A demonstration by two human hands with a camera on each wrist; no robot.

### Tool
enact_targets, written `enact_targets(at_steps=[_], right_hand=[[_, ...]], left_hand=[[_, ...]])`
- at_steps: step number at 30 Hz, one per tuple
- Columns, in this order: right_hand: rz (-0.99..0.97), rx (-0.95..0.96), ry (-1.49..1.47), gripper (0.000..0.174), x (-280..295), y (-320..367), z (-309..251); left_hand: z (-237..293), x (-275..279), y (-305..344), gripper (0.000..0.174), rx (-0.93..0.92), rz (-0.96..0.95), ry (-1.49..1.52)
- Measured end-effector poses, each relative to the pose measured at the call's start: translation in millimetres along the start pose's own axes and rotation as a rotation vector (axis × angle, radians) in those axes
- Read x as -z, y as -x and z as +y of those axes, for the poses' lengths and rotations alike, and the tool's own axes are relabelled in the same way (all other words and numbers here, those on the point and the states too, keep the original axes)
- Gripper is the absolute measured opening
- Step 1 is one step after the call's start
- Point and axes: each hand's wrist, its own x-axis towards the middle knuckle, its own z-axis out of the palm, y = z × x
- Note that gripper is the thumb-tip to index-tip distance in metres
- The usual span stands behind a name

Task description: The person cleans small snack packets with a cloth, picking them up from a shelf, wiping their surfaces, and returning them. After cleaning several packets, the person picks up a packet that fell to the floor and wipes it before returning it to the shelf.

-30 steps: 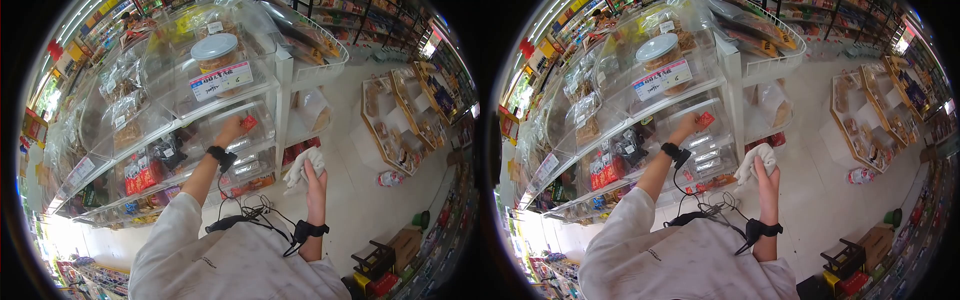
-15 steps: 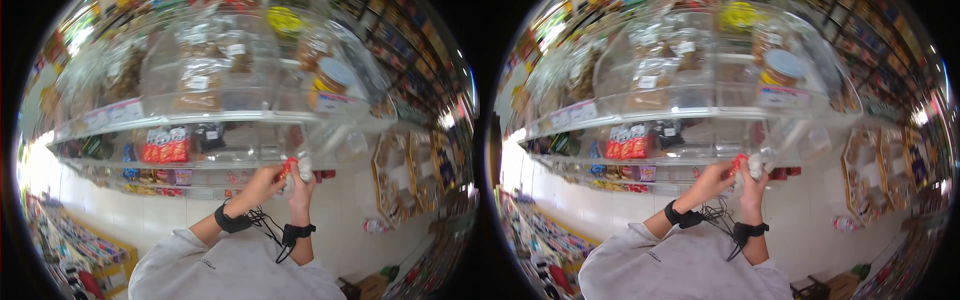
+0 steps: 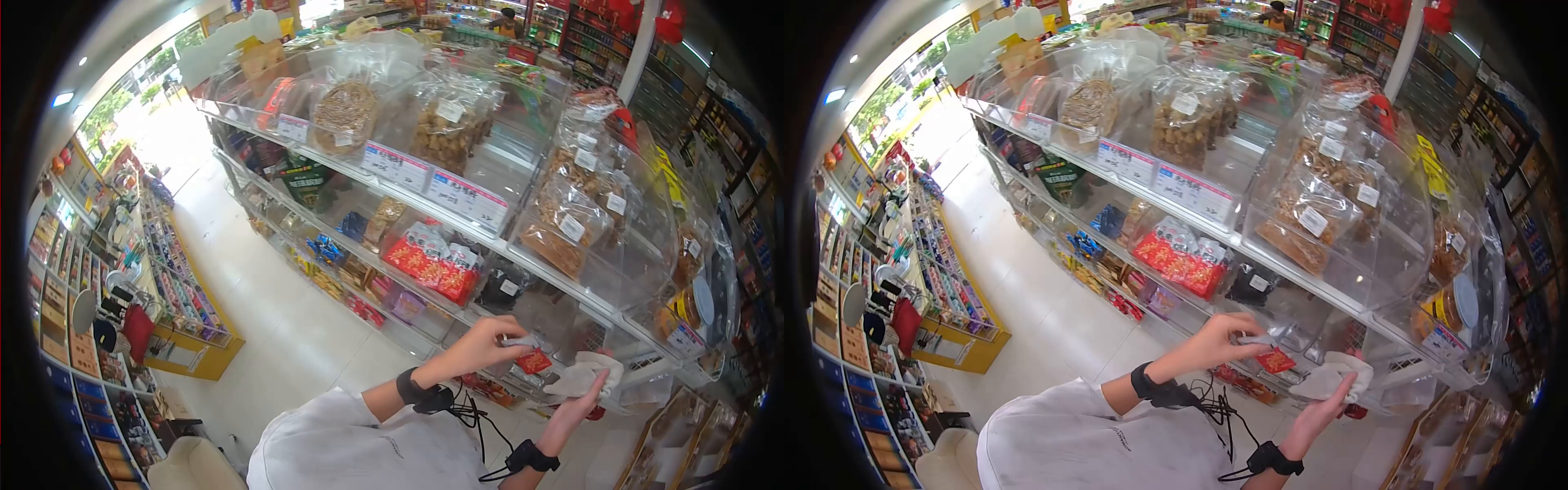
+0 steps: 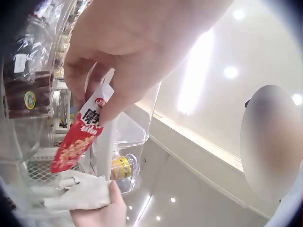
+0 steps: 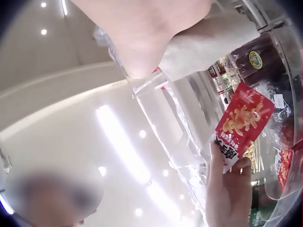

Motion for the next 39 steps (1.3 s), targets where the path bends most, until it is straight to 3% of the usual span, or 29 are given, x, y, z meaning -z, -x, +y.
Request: enact_targets(at_steps=[3,4,7,8,15,23,27,29,32,35,36,39], right_hand=[[-0.371,0.2,0.467,0.055,-14.1,11.3,1.6],[-0.563,0.224,0.581,0.059,-27.6,18.2,0.7],[-0.82,0.063,0.277,0.064,-47.5,30.3,7.7],[-0.812,-0.171,-0.006,0.067,-35.0,21.4,26.3],[-0.663,0.003,0.495,0.041,-50.7,24.1,-6.1],[-0.587,-0.077,0.516,0.032,-29.6,14.1,-12.9],[-0.524,-0.15,0.532,0.03,-25.1,13.7,-36.3],[-0.595,-0.031,0.49,0.031,-7.1,8.0,-25.2],[-0.649,-0.056,0.447,0.031,9.8,3.2,-31.1],[-0.438,-0.246,0.309,0.031,32.4,-9.0,-34.4],[-0.314,-0.197,0.275,0.035,36.6,-16.5,-32.3],[-0.261,-0.183,0.062,0.039,42.5,-26.6,-36.0]], left_hand=[[1.3,-3.1,0.9,0.029,-0.048,-0.061,-0.075],[8.3,-8.8,2.2,0.03,-0.049,-0.036,0.027],[12.4,-14.4,1.9,0.03,-0.02,0.085,-0.062],[7.9,-11.1,0.2,0.029,-0.027,0.097,-0.038],[2.4,-23.7,-1.6,0.025,-0.034,0.153,0.009],[-5.3,-44.9,-6.2,0.025,0.181,0.142,0.219],[13.1,-54.0,-12.2,0.02,0.151,0.3,0.074],[26.3,-49.8,-17.7,0.018,0.271,0.393,0.142],[13.7,-65.2,-21.8,0.022,0.138,0.425,0.183],[15.2,-72.1,-27.6,0.022,0.144,0.463,0.183],[20.3,-72.1,-31.6,0.022,0.14,0.431,0.218],[22.8,-79.7,-36.1,0.021,0.173,0.244,0.115]])
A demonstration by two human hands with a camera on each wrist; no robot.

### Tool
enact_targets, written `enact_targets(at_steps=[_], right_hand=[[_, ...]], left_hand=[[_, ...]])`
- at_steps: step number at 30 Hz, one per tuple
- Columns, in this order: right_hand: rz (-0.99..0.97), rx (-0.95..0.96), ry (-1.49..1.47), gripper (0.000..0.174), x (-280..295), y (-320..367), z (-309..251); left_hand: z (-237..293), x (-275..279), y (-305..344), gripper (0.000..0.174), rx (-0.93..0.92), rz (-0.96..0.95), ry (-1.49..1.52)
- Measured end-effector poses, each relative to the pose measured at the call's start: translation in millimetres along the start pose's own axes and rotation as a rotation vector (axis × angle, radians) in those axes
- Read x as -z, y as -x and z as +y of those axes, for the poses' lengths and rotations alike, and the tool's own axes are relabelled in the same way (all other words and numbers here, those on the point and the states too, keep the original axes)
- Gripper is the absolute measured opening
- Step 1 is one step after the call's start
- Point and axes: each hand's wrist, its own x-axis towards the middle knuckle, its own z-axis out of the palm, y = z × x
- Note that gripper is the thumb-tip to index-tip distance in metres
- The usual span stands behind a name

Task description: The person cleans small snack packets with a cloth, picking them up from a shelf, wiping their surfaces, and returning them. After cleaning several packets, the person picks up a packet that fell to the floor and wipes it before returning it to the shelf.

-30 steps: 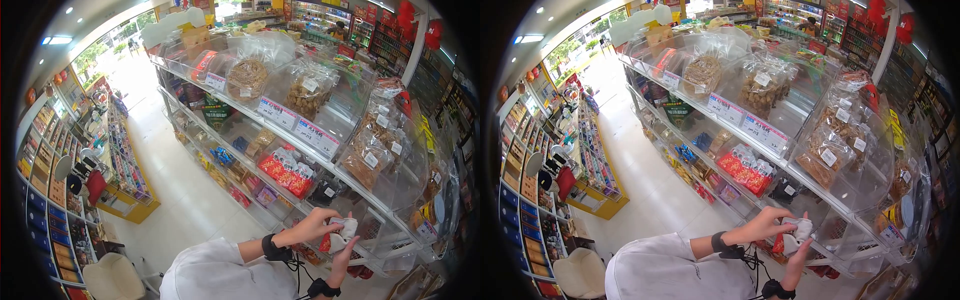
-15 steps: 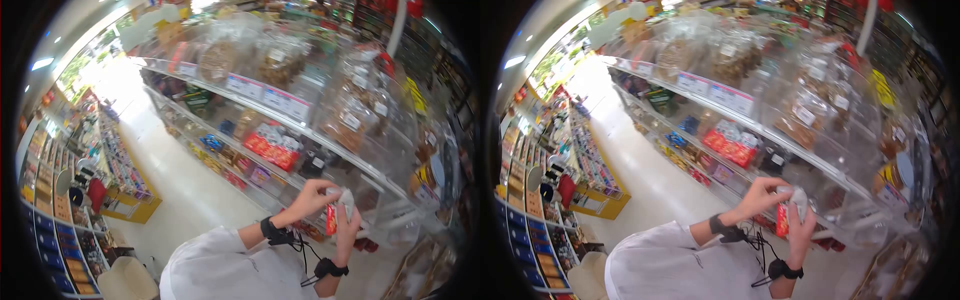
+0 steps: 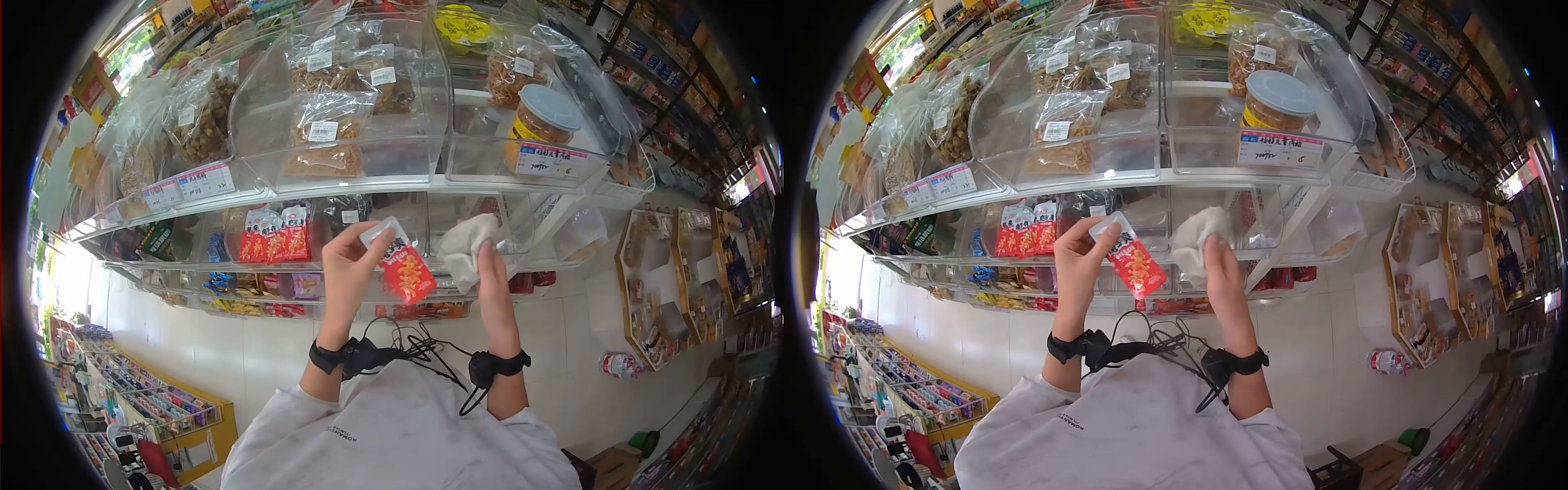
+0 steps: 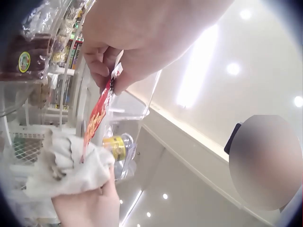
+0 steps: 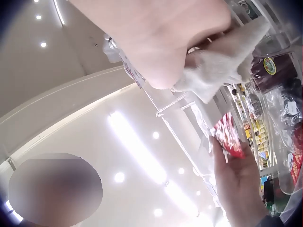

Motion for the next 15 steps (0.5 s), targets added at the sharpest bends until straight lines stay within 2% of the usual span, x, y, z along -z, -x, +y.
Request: enact_targets(at_steps=[1,4,5,8,9,11,13,15], right_hand=[[-0.098,-0.082,0.046,0.04,-0.3,1.1,-2.7],[-0.321,-0.125,0.201,0.04,-17.3,8.0,6.9],[-0.265,-0.148,0.168,0.039,-19.5,6.2,10.0],[-0.095,0.176,0.441,0.033,-25.8,-2.0,8.5],[-0.028,0.229,0.395,0.033,-32.4,-3.5,10.5],[0.101,0.327,0.3,0.034,-47.8,-2.7,15.9],[-0.001,0.268,0.396,0.037,-53.5,1.0,13.0],[-0.138,0.224,0.484,0.042,-58.3,7.4,16.8]], left_hand=[[-5.6,-9.1,0.8,0.023,-0.026,-0.062,0.035],[-7.1,-37.9,2.9,0.03,-0.083,-0.08,0.018],[-9.3,-41.5,3.2,0.037,-0.153,0.028,-0.169],[-0.2,-46.9,5.3,0.041,-0.475,0.196,-0.494],[-5.1,-43.5,10.0,0.045,-0.448,0.066,-0.455],[-9.5,-42.7,14.8,0.044,-0.454,0.021,-0.384],[0.5,-42.1,20.7,0.038,-0.428,0.046,-0.319],[5.2,-31.3,23.7,0.036,-0.303,0.033,-0.257]])
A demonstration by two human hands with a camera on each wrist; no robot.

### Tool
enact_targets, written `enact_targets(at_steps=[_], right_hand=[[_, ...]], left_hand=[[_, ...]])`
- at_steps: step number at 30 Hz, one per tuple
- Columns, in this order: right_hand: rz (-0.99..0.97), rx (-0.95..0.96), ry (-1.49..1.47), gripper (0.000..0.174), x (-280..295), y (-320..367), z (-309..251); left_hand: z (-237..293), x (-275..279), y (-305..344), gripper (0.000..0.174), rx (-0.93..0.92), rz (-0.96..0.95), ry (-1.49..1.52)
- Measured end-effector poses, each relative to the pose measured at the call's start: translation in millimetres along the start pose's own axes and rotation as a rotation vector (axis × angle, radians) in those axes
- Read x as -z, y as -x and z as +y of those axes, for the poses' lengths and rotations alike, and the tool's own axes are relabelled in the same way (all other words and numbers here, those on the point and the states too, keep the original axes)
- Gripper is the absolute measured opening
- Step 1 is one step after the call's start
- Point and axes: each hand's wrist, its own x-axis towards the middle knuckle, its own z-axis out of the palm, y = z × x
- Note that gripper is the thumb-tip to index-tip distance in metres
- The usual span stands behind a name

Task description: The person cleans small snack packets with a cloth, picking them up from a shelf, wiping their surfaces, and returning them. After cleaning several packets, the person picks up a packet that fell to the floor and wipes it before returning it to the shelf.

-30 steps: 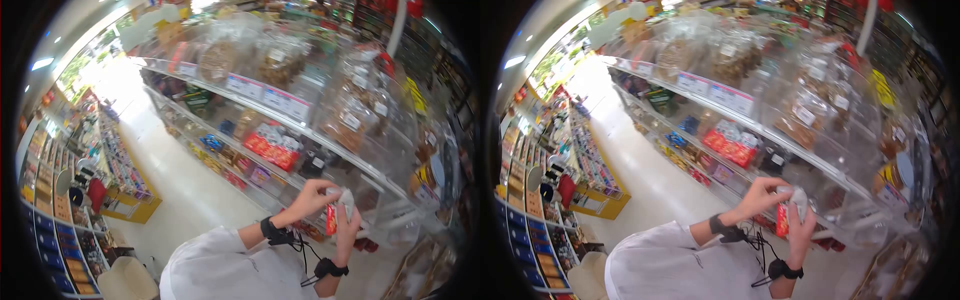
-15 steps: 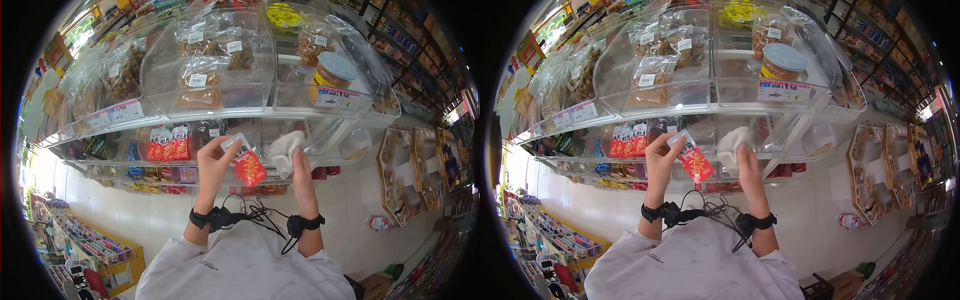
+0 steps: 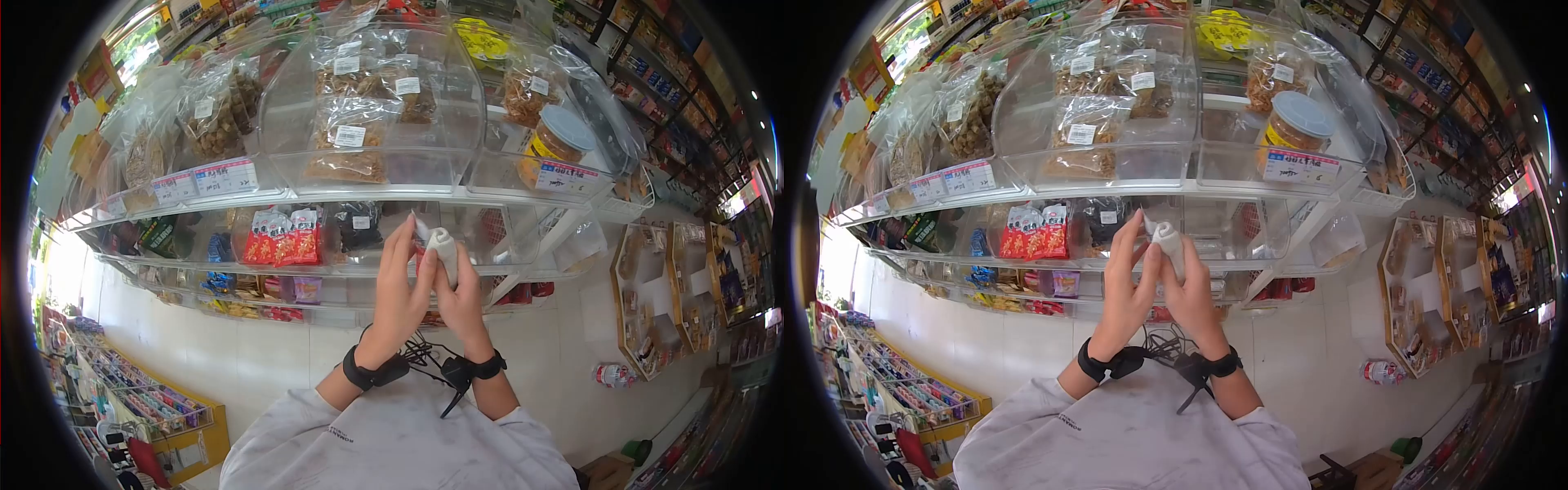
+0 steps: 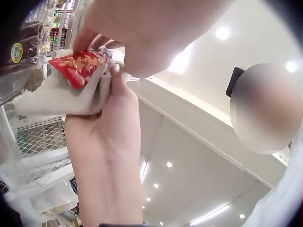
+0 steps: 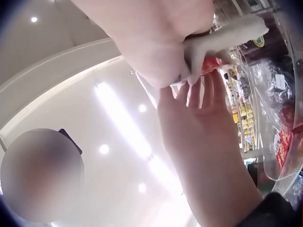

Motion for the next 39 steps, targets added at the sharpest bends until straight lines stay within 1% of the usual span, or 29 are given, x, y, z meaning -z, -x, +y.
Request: enact_targets(at_steps=[1,2,5,8,11,14,17,18,20,21,22,23,25,26,28,29,30,31,32,33,34,35,36,37,38,39], right_hand=[[-0.089,0.008,0.027,0.044,-5.4,3.0,4.1],[-0.178,0.019,0.054,0.047,-11.8,3.0,7.6],[-0.19,0.106,0.128,0.047,-38.2,-3.4,12.8],[-0.109,0.314,0.371,0.048,-59.9,-14.5,14.6],[-0.169,0.13,0.203,0.042,-68.0,-21.2,17.5],[-0.023,-0.23,-0.099,0.037,-68.1,-29.1,21.2],[0.073,-0.297,-0.494,0.037,-80.1,-33.0,23.5],[0.078,-0.373,-0.566,0.039,-84.8,-30.9,14.9],[-0.04,-0.376,-0.58,0.039,-97.0,-21.4,15.0],[-0.099,-0.377,-0.587,0.04,-103.2,-17.3,15.3],[-0.095,-0.32,-0.382,0.037,-110.8,-13.8,15.8],[-0.056,-0.289,-0.277,0.035,-115.6,-14.4,13.7],[0.026,-0.223,-0.075,0.032,-122.8,-15.9,7.9],[0.079,-0.189,-0.02,0.031,-122.0,-16.4,7.4],[0.187,-0.115,0.09,0.03,-112.8,-17.0,4.7],[0.167,-0.035,0.101,0.03,-111.5,-15.9,0.8],[0.145,0.045,0.11,0.031,-112.0,-13.8,-6.0],[0.121,0.126,0.116,0.032,-111.7,-11.3,-11.9],[-0.07,0.184,0.18,0.041,-109.1,-7.3,-15.7],[-0.082,0.236,0.244,0.044,-108.3,-4.3,-15.6],[-0.09,0.29,0.31,0.047,-108.1,-2.0,-14.5],[-0.095,0.345,0.378,0.05,-104.1,-1.0,-15.1],[-0.142,0.381,0.456,0.055,-93.0,-0.7,-23.1],[-0.102,0.379,0.458,0.054,-84.5,-0.9,-22.4],[-0.06,0.372,0.455,0.053,-78.0,1.3,-18.0],[-0.019,0.363,0.452,0.052,-71.0,4.2,-13.1]], left_hand=[[-0.8,6.1,0.6,0.036,0.063,-0.008,0.031],[-7.9,9.6,-2.3,0.037,-0.017,0.039,-0.033],[-13.5,32.4,-10.2,0.036,0.178,-0.036,0.184],[-27.6,48.7,-9.3,0.031,0.325,-0.191,0.114],[-34.1,68.6,-9.3,0.026,0.399,-0.234,0.069],[-47.5,79.7,-4.8,0.023,0.124,-0.142,0.221],[-43.1,105.1,-6.8,0.02,0.259,-0.113,0.434],[-53.1,112.5,-8.5,0.021,0.223,-0.089,0.372],[-78.5,123.7,-8.3,0.022,0.158,-0.038,0.249],[-81.5,127.1,-8.6,0.023,0.185,-0.019,0.266],[-83.7,129.1,-7.8,0.024,0.212,-0.003,0.286],[-85.3,130.8,-6.8,0.025,0.24,0.01,0.304],[-68.1,131.5,-11.6,0.029,0.183,0.153,0.148],[-62.1,131.5,-14.7,0.032,0.147,0.221,0.069],[-76.0,132.4,-10.8,0.043,0.049,0.048,0.015],[-79.4,131.0,-7.5,0.049,-0.001,-0.038,-0.013],[-66.6,127.1,-5.8,0.046,0.1,-0.147,0.15],[-62.3,119.4,-1.9,0.048,0.222,-0.188,0.292],[-58.6,111.4,2.7,0.051,0.345,-0.229,0.43],[-51.4,105.7,4.1,0.057,0.468,-0.271,0.567],[-33.2,106.4,0.6,0.068,0.458,-0.293,0.453],[-33.1,102.8,0.5,0.062,0.504,-0.303,0.484],[-35.9,100.5,-1.2,0.057,0.548,-0.311,0.516],[-35.3,97.0,-3.1,0.054,0.592,-0.318,0.544],[-30.9,92.2,-2.4,0.048,0.492,-0.29,0.434],[-26.6,85.6,-1.7,0.047,0.483,-0.241,0.494]])
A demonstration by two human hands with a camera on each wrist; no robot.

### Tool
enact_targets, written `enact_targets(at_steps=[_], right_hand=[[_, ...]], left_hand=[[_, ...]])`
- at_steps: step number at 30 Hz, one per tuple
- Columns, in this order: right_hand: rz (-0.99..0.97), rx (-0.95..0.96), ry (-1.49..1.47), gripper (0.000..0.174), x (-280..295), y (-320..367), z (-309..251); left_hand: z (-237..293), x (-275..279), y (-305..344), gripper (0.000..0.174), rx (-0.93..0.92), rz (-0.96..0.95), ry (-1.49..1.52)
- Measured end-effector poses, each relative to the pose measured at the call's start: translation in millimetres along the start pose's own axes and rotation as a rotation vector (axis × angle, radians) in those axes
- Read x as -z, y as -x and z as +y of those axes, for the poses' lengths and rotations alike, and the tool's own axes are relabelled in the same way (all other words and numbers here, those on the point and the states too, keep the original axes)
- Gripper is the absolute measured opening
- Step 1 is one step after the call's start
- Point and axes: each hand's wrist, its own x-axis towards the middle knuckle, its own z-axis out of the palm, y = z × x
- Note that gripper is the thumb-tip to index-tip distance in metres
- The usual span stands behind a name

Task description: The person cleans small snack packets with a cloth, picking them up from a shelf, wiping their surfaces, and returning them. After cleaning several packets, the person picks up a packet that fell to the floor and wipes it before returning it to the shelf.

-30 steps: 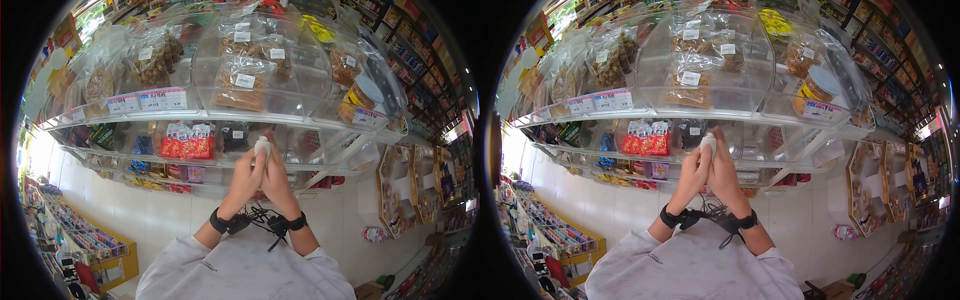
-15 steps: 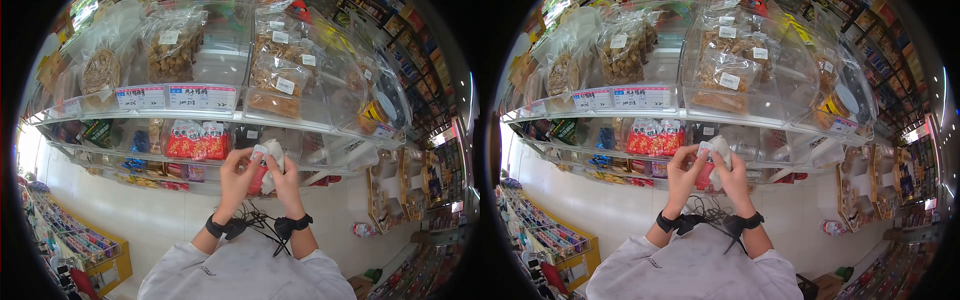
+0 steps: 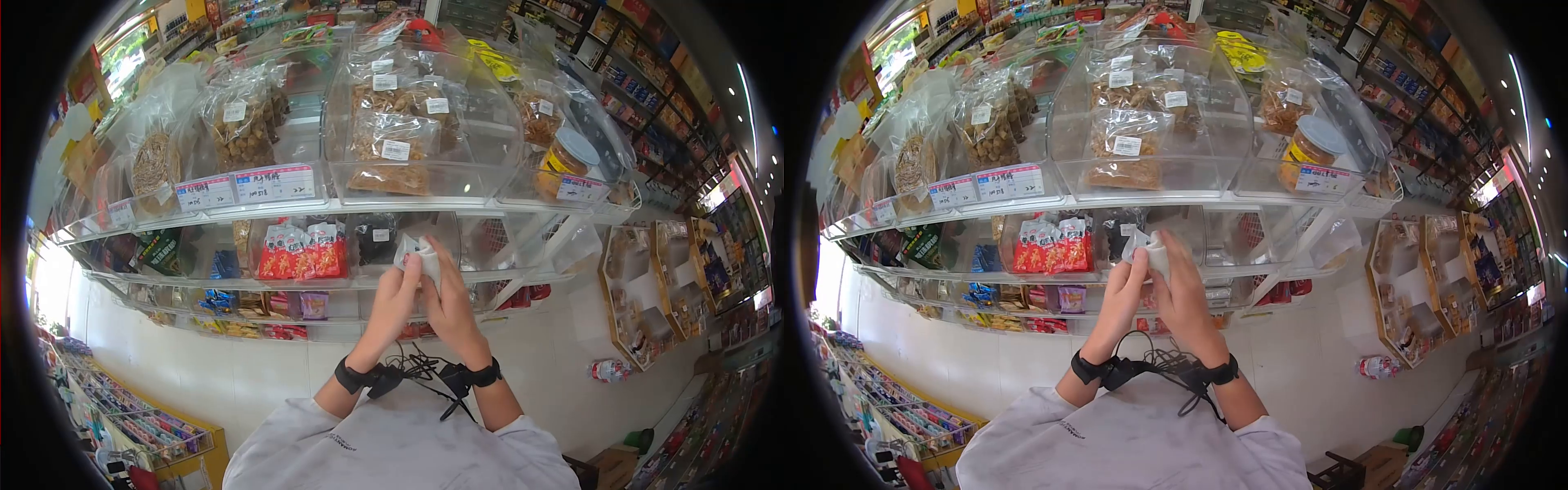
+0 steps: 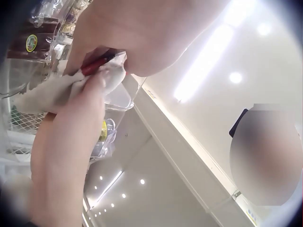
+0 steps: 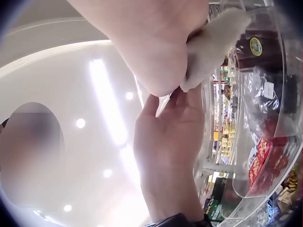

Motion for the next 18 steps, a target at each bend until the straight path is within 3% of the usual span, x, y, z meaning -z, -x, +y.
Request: enact_targets(at_steps=[3,7,9,12,13,18], right_hand=[[-0.014,-0.199,-0.297,0.049,21.8,15.4,21.5],[-0.07,-0.532,-0.754,0.038,60.8,26.9,30.2],[-0.086,-0.514,-0.738,0.032,72.6,34.2,42.8],[-0.045,-0.571,-0.697,0.027,94.6,42.8,43.6],[-0.023,-0.601,-0.68,0.026,102.9,43.8,43.3],[0.272,-0.751,-0.971,0.031,121.4,65.8,90.1]], left_hand=[[3.2,-32.3,-5.8,0.044,-0.029,0.102,0.21],[-7.2,-40.0,-4.6,0.041,-0.13,0.041,-0.149],[-12.6,-50.2,-8.7,0.038,-0.222,0.043,-0.2],[-15.0,-68.8,-11.1,0.031,-0.179,-0.003,-0.069],[-15.4,-64.2,-11.1,0.028,-0.064,-0.028,-0.14],[-39.2,-93.5,-15.4,0.028,-0.146,0.102,0.041]])
